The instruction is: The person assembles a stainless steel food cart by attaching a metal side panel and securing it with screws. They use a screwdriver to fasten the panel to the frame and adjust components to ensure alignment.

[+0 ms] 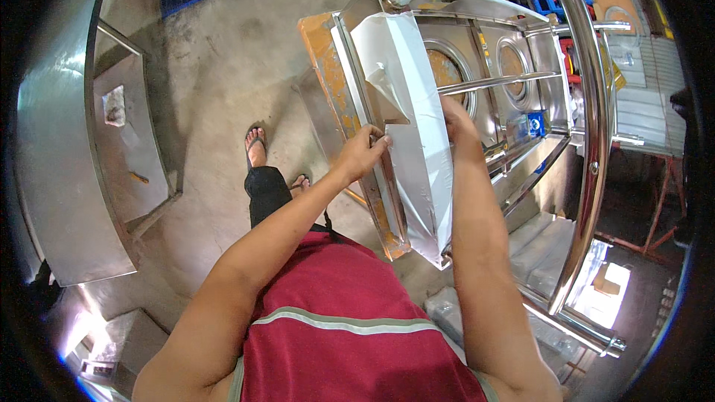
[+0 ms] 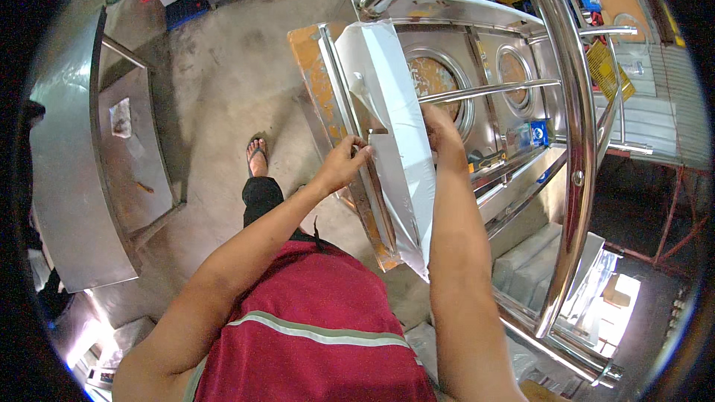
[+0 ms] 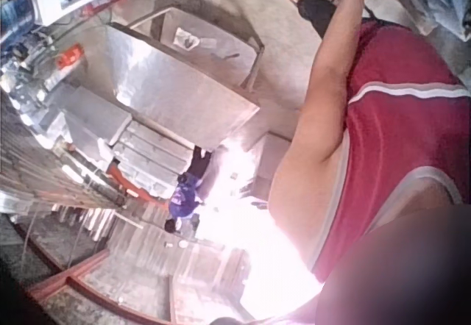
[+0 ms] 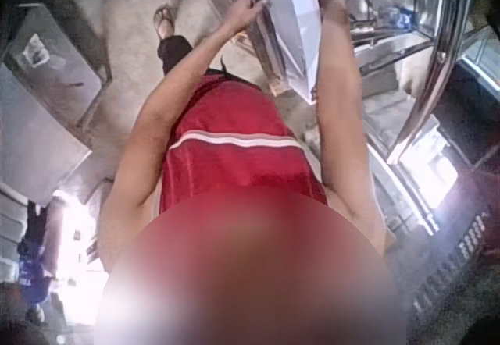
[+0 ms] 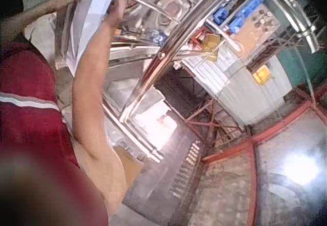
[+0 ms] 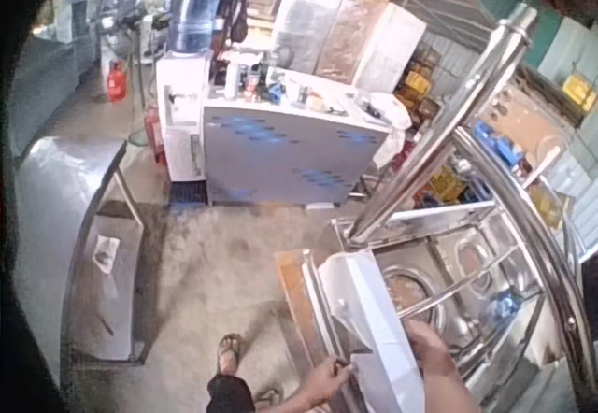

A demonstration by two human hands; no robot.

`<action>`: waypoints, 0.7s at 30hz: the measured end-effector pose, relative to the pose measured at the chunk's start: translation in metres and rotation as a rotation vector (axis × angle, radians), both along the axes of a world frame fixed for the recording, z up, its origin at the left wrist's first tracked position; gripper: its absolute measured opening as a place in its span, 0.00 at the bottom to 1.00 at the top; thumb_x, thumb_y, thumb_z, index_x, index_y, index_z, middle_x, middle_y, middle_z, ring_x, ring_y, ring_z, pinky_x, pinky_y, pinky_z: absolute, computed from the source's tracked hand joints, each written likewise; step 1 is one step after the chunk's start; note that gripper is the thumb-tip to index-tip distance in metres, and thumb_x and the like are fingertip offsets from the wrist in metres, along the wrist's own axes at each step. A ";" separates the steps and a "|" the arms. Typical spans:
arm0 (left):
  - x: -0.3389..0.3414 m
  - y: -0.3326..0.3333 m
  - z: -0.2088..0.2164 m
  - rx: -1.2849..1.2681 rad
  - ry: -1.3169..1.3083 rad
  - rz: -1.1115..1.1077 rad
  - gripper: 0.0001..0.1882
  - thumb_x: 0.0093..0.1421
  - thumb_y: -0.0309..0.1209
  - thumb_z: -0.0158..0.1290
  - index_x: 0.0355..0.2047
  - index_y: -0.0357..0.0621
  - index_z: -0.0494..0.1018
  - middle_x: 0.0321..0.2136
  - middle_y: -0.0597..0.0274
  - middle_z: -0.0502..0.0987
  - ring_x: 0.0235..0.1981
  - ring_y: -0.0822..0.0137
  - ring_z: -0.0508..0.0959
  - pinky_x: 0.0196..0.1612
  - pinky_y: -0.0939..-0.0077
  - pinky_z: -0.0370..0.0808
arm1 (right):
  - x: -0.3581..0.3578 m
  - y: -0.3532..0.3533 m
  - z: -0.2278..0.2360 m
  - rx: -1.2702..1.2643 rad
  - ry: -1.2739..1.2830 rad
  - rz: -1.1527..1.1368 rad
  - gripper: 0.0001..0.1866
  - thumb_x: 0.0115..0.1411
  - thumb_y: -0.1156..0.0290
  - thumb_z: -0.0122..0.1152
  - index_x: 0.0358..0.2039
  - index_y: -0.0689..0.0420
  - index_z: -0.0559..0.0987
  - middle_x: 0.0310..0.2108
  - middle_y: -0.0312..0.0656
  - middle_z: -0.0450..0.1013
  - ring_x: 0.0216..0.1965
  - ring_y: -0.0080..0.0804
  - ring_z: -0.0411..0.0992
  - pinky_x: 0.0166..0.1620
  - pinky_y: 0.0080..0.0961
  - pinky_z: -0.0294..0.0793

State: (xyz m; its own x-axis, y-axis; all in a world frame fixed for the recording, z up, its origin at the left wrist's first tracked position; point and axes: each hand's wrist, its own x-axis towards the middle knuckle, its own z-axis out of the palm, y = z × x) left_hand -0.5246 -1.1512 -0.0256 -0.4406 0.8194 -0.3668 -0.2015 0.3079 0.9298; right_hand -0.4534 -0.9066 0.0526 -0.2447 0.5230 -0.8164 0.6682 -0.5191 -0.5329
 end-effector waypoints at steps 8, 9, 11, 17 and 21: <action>-0.015 0.008 0.000 0.064 -0.044 -0.071 0.19 0.69 0.44 0.53 0.45 0.38 0.73 0.37 0.47 0.81 0.40 0.51 0.80 0.47 0.59 0.74 | 0.016 0.003 -0.001 -0.080 0.190 -0.035 0.15 0.66 0.60 0.61 0.47 0.56 0.84 0.31 0.38 0.81 0.27 0.26 0.79 0.29 0.25 0.77; -0.016 0.008 -0.001 0.055 -0.016 -0.093 0.19 0.69 0.44 0.53 0.45 0.38 0.73 0.36 0.47 0.80 0.39 0.51 0.80 0.46 0.59 0.74 | 0.015 0.002 0.001 -0.061 0.196 -0.040 0.15 0.65 0.60 0.61 0.47 0.56 0.84 0.31 0.38 0.81 0.28 0.26 0.79 0.29 0.25 0.78; -0.018 0.009 -0.004 0.068 0.023 -0.116 0.18 0.69 0.43 0.52 0.45 0.39 0.73 0.35 0.46 0.80 0.38 0.50 0.80 0.44 0.57 0.74 | 0.011 0.000 0.003 -0.020 0.205 -0.052 0.16 0.65 0.59 0.61 0.47 0.56 0.84 0.31 0.38 0.81 0.28 0.26 0.79 0.30 0.25 0.78; -0.027 0.012 -0.002 0.124 0.156 -0.142 0.16 0.69 0.41 0.49 0.44 0.39 0.72 0.34 0.41 0.79 0.38 0.41 0.80 0.41 0.50 0.74 | 0.009 -0.010 0.011 0.072 0.236 -0.075 0.17 0.65 0.57 0.62 0.47 0.55 0.84 0.32 0.38 0.82 0.29 0.27 0.80 0.31 0.26 0.79; -0.020 0.007 0.011 0.179 0.243 -0.103 0.14 0.66 0.38 0.48 0.41 0.40 0.72 0.31 0.40 0.79 0.36 0.37 0.79 0.39 0.46 0.73 | 0.011 -0.026 0.027 0.145 0.265 -0.076 0.18 0.65 0.56 0.63 0.47 0.55 0.84 0.33 0.38 0.82 0.30 0.28 0.80 0.32 0.27 0.80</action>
